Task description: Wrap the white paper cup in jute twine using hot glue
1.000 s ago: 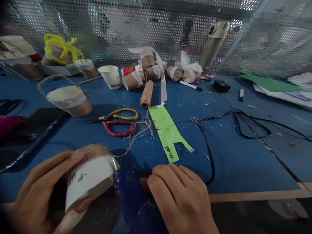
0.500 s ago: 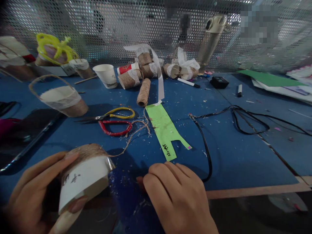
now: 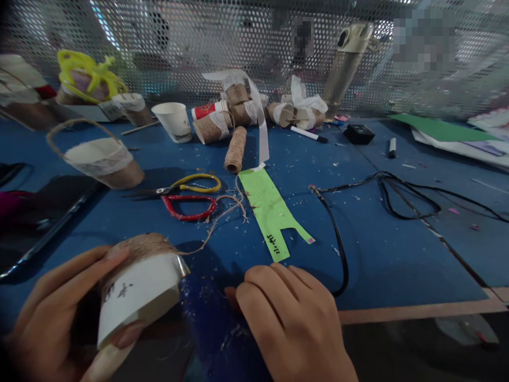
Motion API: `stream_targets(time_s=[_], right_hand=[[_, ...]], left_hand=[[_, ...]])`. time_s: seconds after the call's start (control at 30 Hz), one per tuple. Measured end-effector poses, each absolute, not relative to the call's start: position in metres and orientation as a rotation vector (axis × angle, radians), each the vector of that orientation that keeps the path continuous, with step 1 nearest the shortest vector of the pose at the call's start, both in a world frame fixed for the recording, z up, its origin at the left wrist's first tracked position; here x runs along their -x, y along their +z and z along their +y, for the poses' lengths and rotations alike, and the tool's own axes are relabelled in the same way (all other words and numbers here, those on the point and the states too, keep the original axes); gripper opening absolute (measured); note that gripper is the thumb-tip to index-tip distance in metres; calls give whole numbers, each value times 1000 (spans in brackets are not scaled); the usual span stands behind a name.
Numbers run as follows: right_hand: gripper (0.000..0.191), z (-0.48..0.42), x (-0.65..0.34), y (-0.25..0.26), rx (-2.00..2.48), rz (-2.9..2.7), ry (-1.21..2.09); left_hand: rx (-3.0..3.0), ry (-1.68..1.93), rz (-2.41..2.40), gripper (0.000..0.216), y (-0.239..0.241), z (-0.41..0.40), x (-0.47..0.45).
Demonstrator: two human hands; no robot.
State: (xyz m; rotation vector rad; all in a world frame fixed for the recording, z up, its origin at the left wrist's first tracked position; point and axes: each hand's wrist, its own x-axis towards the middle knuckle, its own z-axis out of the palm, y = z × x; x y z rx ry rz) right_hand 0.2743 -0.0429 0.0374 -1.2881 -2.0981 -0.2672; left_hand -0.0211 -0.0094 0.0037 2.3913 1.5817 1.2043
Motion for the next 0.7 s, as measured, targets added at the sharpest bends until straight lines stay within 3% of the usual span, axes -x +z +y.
stream_targets(time_s=[0.37,0.7], right_hand=[[37,-48,-281,35,1339,-2047,-229],[25,-46,-278,31,1305,-2079,-229]], left_hand=[[-2398,1184,1571,73,3,-6,25],[-2424,1183,1536,73,4,-6,29]])
